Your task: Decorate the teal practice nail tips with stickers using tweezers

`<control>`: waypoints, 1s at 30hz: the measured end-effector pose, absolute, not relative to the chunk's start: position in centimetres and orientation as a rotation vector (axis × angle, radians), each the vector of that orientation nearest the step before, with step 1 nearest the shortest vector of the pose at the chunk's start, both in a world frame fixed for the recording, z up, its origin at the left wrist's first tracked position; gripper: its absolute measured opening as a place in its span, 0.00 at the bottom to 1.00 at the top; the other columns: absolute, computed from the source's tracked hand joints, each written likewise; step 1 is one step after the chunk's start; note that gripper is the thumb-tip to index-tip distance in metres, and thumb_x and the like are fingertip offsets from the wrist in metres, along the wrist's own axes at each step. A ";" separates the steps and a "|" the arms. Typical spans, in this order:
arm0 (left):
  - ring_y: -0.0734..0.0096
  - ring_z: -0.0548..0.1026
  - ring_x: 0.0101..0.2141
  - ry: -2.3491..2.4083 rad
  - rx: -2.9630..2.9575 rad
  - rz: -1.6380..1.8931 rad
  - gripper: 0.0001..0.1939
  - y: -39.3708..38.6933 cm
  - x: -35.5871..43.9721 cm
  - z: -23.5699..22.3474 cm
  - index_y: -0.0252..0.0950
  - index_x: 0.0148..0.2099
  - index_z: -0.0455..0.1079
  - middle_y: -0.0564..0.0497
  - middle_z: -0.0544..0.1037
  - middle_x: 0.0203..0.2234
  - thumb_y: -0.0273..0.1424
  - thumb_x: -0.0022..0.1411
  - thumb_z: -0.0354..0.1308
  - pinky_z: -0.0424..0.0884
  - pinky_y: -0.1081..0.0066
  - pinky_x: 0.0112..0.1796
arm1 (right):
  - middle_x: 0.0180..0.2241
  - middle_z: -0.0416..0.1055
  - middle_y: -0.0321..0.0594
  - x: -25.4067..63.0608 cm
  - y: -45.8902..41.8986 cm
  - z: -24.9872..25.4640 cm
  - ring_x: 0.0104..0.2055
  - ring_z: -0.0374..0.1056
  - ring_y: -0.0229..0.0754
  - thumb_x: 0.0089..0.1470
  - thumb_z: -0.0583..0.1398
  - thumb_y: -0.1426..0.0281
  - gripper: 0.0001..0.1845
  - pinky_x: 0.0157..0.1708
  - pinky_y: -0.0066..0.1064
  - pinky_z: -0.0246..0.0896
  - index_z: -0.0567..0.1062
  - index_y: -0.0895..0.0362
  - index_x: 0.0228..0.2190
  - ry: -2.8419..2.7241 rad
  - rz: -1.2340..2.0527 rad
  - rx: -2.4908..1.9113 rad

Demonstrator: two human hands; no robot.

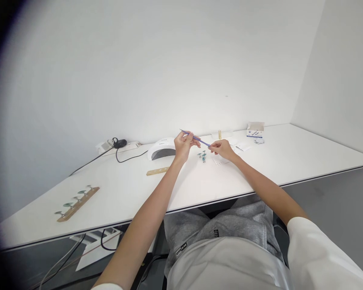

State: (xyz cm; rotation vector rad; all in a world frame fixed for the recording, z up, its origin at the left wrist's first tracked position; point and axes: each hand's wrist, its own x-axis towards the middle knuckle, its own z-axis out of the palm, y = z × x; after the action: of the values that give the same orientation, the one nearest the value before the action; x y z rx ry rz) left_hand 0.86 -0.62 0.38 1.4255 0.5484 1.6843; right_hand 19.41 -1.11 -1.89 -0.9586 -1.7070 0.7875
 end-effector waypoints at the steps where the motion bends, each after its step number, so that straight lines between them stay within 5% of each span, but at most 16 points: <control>1: 0.70 0.75 0.19 0.545 1.433 1.682 0.19 -0.6 0.9 0.4 0.35 0.36 0.60 0.49 0.78 0.25 0.44 0.56 0.63 0.75 0.67 0.24 | 0.19 0.74 0.40 19.4 -1.1 -2.0 0.17 0.62 0.33 0.41 0.66 0.63 0.11 0.20 0.26 0.61 0.78 0.60 0.21 -1.705 0.782 -0.968; 10: 0.73 0.74 0.19 0.562 1.466 1.669 0.19 -1.1 1.0 0.6 0.36 0.35 0.61 0.48 0.78 0.25 0.43 0.55 0.63 0.74 0.69 0.23 | 0.18 0.72 0.39 19.3 -0.7 -2.2 0.16 0.62 0.33 0.42 0.65 0.66 0.09 0.19 0.26 0.61 0.77 0.60 0.20 -1.673 0.784 -1.007; 30: 0.71 0.76 0.22 0.537 1.425 1.688 0.19 -1.5 1.2 1.1 0.36 0.36 0.61 0.48 0.78 0.26 0.44 0.56 0.63 0.75 0.66 0.26 | 0.24 0.76 0.42 19.8 -0.3 -2.2 0.22 0.69 0.37 0.35 0.71 0.54 0.23 0.30 0.34 0.72 0.77 0.60 0.26 -1.573 0.991 -0.821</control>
State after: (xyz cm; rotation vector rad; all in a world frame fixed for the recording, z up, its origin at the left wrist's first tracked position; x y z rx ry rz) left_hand 1.19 -1.47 1.07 1.4249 0.5370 1.6881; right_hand 19.78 -0.28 -2.20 -0.8213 -1.5728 0.9909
